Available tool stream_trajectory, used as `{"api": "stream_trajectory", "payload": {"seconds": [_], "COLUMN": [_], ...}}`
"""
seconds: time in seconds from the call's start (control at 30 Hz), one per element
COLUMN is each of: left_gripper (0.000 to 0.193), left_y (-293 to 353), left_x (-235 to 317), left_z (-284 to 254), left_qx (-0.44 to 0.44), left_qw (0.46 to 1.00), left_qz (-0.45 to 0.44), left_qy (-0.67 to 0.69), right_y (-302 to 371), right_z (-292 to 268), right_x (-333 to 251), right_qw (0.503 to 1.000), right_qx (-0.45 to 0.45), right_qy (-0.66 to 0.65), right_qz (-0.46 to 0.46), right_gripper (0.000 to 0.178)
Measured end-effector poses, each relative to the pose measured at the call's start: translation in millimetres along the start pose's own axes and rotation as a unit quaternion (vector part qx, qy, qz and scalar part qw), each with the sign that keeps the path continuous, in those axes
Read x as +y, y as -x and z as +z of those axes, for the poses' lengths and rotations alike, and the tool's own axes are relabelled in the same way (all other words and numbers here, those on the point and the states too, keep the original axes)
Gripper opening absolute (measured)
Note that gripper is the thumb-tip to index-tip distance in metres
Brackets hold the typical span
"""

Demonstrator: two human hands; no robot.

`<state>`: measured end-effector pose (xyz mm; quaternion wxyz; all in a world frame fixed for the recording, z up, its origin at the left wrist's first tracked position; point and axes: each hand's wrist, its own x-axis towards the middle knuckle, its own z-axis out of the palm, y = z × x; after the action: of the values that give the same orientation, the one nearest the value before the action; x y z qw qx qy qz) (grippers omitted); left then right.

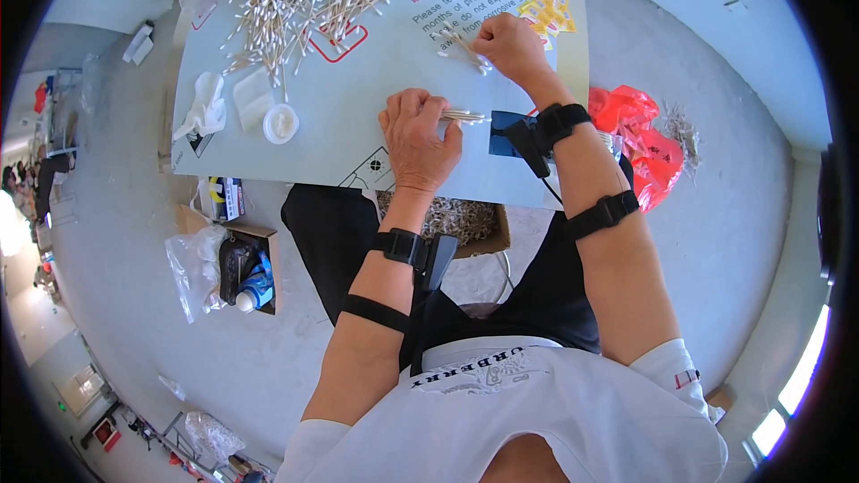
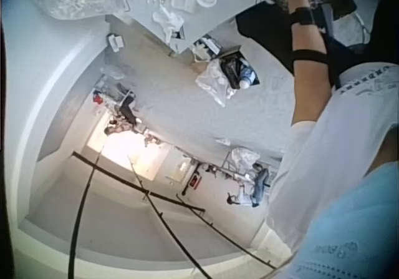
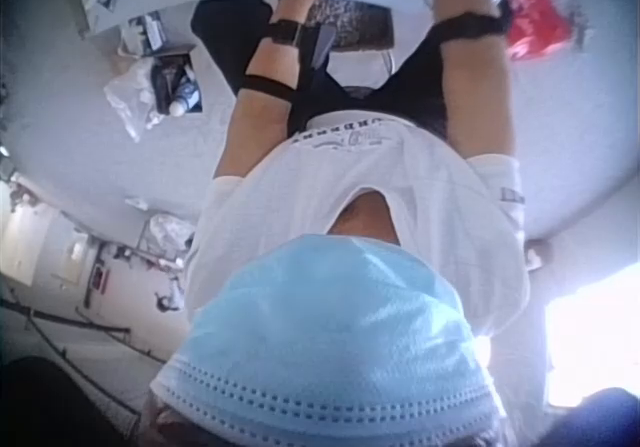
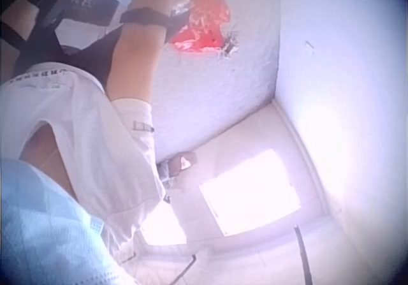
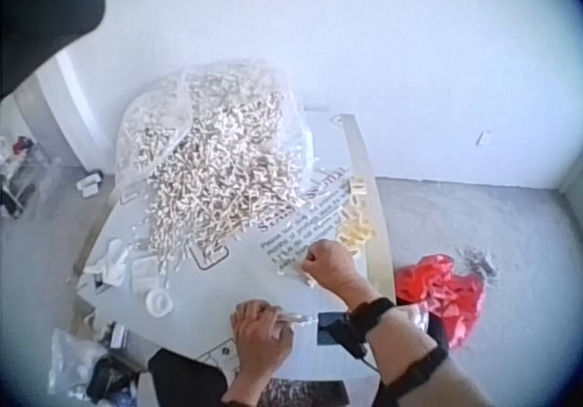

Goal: Placing cotton swabs into small plastic packets and sealing them.

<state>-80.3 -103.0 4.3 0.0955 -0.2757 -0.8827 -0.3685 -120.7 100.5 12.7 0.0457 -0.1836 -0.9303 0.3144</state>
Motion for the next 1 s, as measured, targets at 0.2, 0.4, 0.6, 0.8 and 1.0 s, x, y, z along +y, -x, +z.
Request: {"api": "stream_trajectory", "payload": {"seconds": [0.2,0.4,0.6,0.8,1.0], "left_gripper": [0.022,0.021,0.02,0.02,0.033], "left_y": [0,0,0,0,-1], "left_x": [0,0,0,-1,-1], "left_z": [1,1,2,2,2], "left_qx": [0.0,0.001,0.001,0.006,0.001], "left_qw": [1.0,1.0,1.0,1.0,1.0], "left_qz": [0.001,-0.001,-0.002,-0.001,-0.001], "left_qy": [0.001,0.005,0.008,0.008,-0.001], "right_y": [7,13,14,16,24], "right_z": [-3,-2,-2,3,13], "right_x": [3,-2,-3,-3,-6], "right_qw": [0.999,0.999,1.0,0.999,0.993], "right_qx": [-0.008,0.009,-0.005,0.013,0.055], "right_qy": [-0.017,-0.017,-0.021,-0.032,-0.058], "right_qz": [-0.046,-0.036,-0.012,-0.025,-0.087], "right_gripper": [0.017,0.017,0.017,0.014,0.011]}}
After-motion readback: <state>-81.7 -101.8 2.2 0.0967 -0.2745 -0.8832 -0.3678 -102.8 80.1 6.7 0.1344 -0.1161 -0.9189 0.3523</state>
